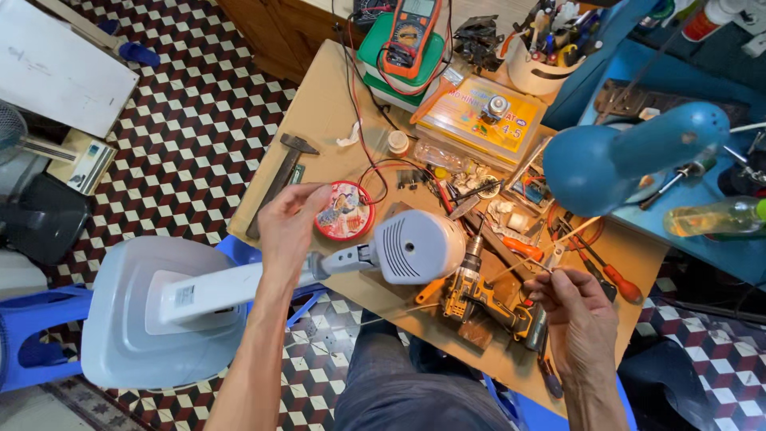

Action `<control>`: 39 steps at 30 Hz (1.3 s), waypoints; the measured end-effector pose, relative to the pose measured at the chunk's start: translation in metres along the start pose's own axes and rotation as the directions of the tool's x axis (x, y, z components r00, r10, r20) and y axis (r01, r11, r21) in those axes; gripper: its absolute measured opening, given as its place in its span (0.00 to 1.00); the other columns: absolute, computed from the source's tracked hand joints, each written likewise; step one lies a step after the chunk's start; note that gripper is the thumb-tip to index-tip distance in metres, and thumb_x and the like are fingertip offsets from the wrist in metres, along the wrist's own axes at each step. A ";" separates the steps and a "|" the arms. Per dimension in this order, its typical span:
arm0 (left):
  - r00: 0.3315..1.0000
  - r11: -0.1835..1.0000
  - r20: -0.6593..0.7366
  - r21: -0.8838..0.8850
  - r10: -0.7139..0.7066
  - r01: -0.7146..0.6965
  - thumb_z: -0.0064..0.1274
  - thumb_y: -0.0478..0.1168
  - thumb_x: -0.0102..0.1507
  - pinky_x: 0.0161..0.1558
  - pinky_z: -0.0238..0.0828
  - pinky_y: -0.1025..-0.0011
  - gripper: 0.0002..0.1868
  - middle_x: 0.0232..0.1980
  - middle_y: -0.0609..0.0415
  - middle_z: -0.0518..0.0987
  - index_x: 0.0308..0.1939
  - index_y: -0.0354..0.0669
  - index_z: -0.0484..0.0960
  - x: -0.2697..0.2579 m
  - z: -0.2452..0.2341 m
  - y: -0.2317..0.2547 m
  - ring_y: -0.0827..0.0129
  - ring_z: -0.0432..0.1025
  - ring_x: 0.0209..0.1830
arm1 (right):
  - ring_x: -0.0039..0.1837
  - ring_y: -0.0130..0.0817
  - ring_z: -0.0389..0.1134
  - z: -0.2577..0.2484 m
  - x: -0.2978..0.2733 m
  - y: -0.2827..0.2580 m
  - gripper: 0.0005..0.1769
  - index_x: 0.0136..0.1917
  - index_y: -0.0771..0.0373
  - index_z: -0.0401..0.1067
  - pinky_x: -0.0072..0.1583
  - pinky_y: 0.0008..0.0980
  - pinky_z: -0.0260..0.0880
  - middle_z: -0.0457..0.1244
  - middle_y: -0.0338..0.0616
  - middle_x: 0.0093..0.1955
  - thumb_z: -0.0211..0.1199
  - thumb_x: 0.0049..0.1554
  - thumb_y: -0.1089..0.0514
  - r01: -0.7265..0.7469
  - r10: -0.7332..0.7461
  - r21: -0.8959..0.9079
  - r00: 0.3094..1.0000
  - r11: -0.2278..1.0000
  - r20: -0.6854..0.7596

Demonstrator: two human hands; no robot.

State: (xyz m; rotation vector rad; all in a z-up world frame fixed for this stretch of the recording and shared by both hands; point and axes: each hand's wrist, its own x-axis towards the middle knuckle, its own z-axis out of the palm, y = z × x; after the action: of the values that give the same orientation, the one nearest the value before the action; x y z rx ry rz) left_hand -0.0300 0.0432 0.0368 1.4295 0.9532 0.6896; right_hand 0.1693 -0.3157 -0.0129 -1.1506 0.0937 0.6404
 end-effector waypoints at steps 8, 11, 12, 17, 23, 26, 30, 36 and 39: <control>0.964 0.909 0.264 0.405 -0.013 -0.099 0.57 0.40 0.62 0.46 0.77 0.70 0.15 0.46 0.48 0.87 0.52 0.41 0.86 0.117 0.032 -0.151 0.68 0.82 0.43 | 0.55 0.36 0.72 0.063 0.046 0.006 0.14 0.60 0.69 0.70 0.61 0.35 0.73 0.68 0.48 0.52 0.61 0.61 0.68 -0.010 -0.013 -0.269 0.996 0.963 -0.084; 0.900 0.863 0.427 0.483 -0.086 -0.147 0.58 0.38 0.60 0.47 0.78 0.65 0.15 0.44 0.44 0.86 0.50 0.39 0.85 0.131 0.057 -0.191 0.59 0.82 0.43 | 0.55 0.34 0.71 0.076 0.061 0.017 0.15 0.61 0.70 0.71 0.61 0.32 0.72 0.68 0.47 0.53 0.63 0.60 0.68 -0.014 -0.023 -0.328 0.994 0.945 -0.106; 0.885 0.836 0.464 0.499 -0.034 -0.230 0.58 0.37 0.59 0.47 0.78 0.63 0.15 0.44 0.43 0.86 0.50 0.38 0.85 0.135 0.066 -0.202 0.57 0.82 0.43 | 0.55 0.33 0.71 0.080 0.067 0.021 0.15 0.61 0.71 0.71 0.61 0.30 0.71 0.68 0.47 0.54 0.64 0.60 0.68 -0.012 -0.026 -0.341 0.994 0.940 -0.108; 0.797 0.750 0.598 0.487 0.087 -0.447 0.58 0.31 0.57 0.46 0.76 0.56 0.13 0.44 0.41 0.84 0.46 0.37 0.83 0.142 0.093 -0.239 0.50 0.80 0.44 | 0.54 0.35 0.72 0.090 0.085 0.036 0.14 0.60 0.72 0.71 0.60 0.32 0.74 0.69 0.53 0.54 0.63 0.61 0.67 -0.050 -0.005 -0.390 0.991 0.919 -0.137; 0.785 0.738 0.620 0.532 -0.004 -0.416 0.59 0.31 0.58 0.42 0.73 0.53 0.17 0.42 0.38 0.83 0.51 0.38 0.79 0.142 0.098 -0.255 0.46 0.78 0.43 | 0.54 0.40 0.74 0.096 0.085 0.036 0.11 0.58 0.72 0.72 0.59 0.33 0.76 0.70 0.56 0.54 0.60 0.63 0.64 -0.089 0.033 -0.342 0.986 0.935 -0.165; 0.771 0.758 0.637 0.494 0.016 -0.425 0.60 0.31 0.59 0.41 0.72 0.52 0.16 0.44 0.38 0.83 0.50 0.39 0.78 0.141 0.098 -0.261 0.44 0.78 0.44 | 0.55 0.43 0.74 0.099 0.082 0.036 0.11 0.57 0.73 0.71 0.59 0.35 0.77 0.69 0.57 0.54 0.59 0.64 0.64 -0.094 0.037 -0.299 0.981 0.950 -0.193; 0.738 0.805 0.674 0.426 0.022 -0.412 0.59 0.29 0.59 0.43 0.72 0.52 0.18 0.43 0.37 0.82 0.53 0.37 0.77 0.145 0.106 -0.264 0.43 0.77 0.45 | 0.54 0.45 0.74 0.099 0.081 0.036 0.12 0.57 0.74 0.71 0.58 0.37 0.78 0.69 0.59 0.54 0.58 0.64 0.63 -0.121 0.083 -0.160 0.970 0.980 -0.227; 0.716 0.767 0.695 0.492 -0.062 -0.411 0.59 0.31 0.60 0.41 0.73 0.55 0.19 0.43 0.41 0.83 0.55 0.39 0.77 0.140 0.101 -0.236 0.47 0.79 0.43 | 0.53 0.44 0.75 0.105 0.078 0.032 0.12 0.57 0.74 0.71 0.56 0.37 0.79 0.69 0.60 0.53 0.58 0.64 0.62 -0.147 0.121 -0.079 0.958 0.986 -0.261; 0.717 0.778 0.695 0.477 -0.050 -0.408 0.58 0.31 0.61 0.39 0.74 0.55 0.18 0.44 0.40 0.84 0.55 0.39 0.77 0.136 0.101 -0.222 0.47 0.79 0.42 | 0.53 0.42 0.74 0.105 0.076 0.033 0.13 0.58 0.74 0.71 0.56 0.35 0.78 0.69 0.59 0.54 0.58 0.64 0.61 -0.148 0.124 -0.070 0.955 0.986 -0.268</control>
State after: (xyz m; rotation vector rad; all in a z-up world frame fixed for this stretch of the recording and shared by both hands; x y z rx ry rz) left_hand 0.0895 0.0972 -0.2095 2.1735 0.4249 -0.0802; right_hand 0.1882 -0.1841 -0.0248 -1.3205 0.3767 0.6155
